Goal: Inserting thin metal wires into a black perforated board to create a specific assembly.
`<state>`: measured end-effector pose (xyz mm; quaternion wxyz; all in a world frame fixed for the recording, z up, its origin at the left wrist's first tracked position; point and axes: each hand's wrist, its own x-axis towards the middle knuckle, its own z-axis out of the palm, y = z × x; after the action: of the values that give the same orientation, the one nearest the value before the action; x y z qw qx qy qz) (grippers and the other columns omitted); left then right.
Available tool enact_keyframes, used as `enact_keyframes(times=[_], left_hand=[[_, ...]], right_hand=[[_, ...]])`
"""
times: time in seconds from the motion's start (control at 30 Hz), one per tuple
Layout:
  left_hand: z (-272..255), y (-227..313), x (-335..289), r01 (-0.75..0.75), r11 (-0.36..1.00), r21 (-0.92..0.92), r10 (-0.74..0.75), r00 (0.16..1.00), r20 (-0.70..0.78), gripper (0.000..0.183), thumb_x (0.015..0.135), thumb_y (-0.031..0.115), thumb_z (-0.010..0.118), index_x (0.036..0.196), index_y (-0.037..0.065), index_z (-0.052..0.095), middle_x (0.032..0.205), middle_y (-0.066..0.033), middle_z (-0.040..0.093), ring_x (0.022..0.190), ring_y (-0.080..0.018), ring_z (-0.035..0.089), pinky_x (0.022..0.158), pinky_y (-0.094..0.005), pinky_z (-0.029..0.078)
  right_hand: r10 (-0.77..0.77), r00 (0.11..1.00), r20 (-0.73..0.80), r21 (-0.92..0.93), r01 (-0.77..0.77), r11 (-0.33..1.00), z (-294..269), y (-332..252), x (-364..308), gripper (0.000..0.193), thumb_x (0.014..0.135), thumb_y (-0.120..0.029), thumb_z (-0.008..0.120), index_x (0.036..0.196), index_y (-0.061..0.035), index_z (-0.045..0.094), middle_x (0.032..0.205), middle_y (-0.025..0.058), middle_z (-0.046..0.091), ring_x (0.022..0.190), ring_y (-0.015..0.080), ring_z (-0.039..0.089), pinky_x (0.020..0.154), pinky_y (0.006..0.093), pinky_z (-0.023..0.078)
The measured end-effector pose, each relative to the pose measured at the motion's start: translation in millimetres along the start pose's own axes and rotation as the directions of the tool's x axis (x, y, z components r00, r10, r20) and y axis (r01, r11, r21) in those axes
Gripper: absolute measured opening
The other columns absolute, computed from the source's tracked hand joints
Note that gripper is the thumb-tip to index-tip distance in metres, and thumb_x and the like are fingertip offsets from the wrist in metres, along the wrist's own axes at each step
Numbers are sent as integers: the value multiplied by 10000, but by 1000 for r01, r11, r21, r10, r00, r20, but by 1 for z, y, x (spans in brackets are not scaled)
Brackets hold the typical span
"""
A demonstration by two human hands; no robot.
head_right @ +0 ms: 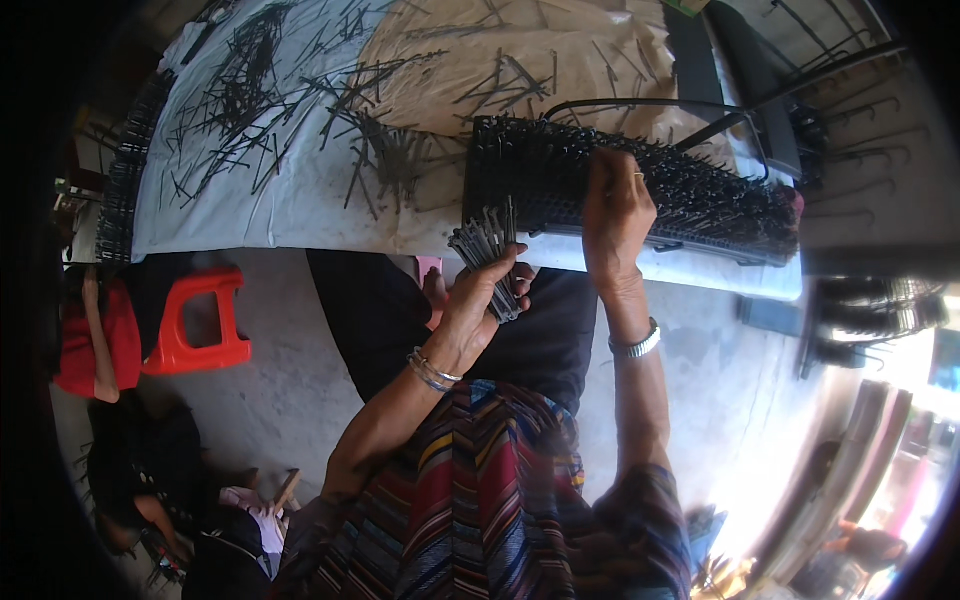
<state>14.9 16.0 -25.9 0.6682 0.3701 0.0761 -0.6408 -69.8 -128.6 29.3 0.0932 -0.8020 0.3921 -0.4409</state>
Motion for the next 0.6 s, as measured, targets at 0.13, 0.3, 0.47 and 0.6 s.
enact_keyframes(times=[0.13, 0.3, 0.47, 0.6], left_hand=[[4, 3, -3, -5, 1000, 19, 5, 1000, 30, 237, 897, 214, 655, 997, -1, 662, 748, -84, 645, 607, -123, 566, 510, -288, 477], [8, 8, -9, -1, 1000, 22, 0, 998, 61, 256, 870, 225, 693, 981, -3, 667, 736, -88, 644, 573, -115, 551, 496, -265, 460], [12, 8, -11, -44, 998, 43, 42, 998, 55, 245, 838, 208, 726, 967, 9, 667, 731, -94, 665, 513, -116, 547, 469, -235, 440], [9, 6, -14, -51, 996, 80, 47, 998, 49, 235, 836, 199, 723, 961, 8, 662, 741, -104, 676, 532, -121, 575, 466, -236, 439]], right_hand=[[-95, 995, 34, -127, 99, 987, 7, -2, -4, 80, 859, -64, 647, 934, -91, 657, 876, 72, 618, 697, 242, 641, 600, 328, 496], [-76, 984, 163, -316, 125, 940, 5, -8, 1, 70, 849, -147, 664, 918, -144, 681, 983, 68, 582, 722, 265, 640, 571, 355, 501], [-48, 976, 212, -377, 127, 917, -1, -10, 5, 71, 858, -182, 654, 920, -162, 682, 984, 69, 589, 727, 269, 642, 563, 375, 498], [-92, 969, 230, -400, 181, 899, -7, -10, 1, 88, 860, -183, 651, 939, -167, 685, 992, 79, 590, 729, 264, 643, 575, 382, 498]])
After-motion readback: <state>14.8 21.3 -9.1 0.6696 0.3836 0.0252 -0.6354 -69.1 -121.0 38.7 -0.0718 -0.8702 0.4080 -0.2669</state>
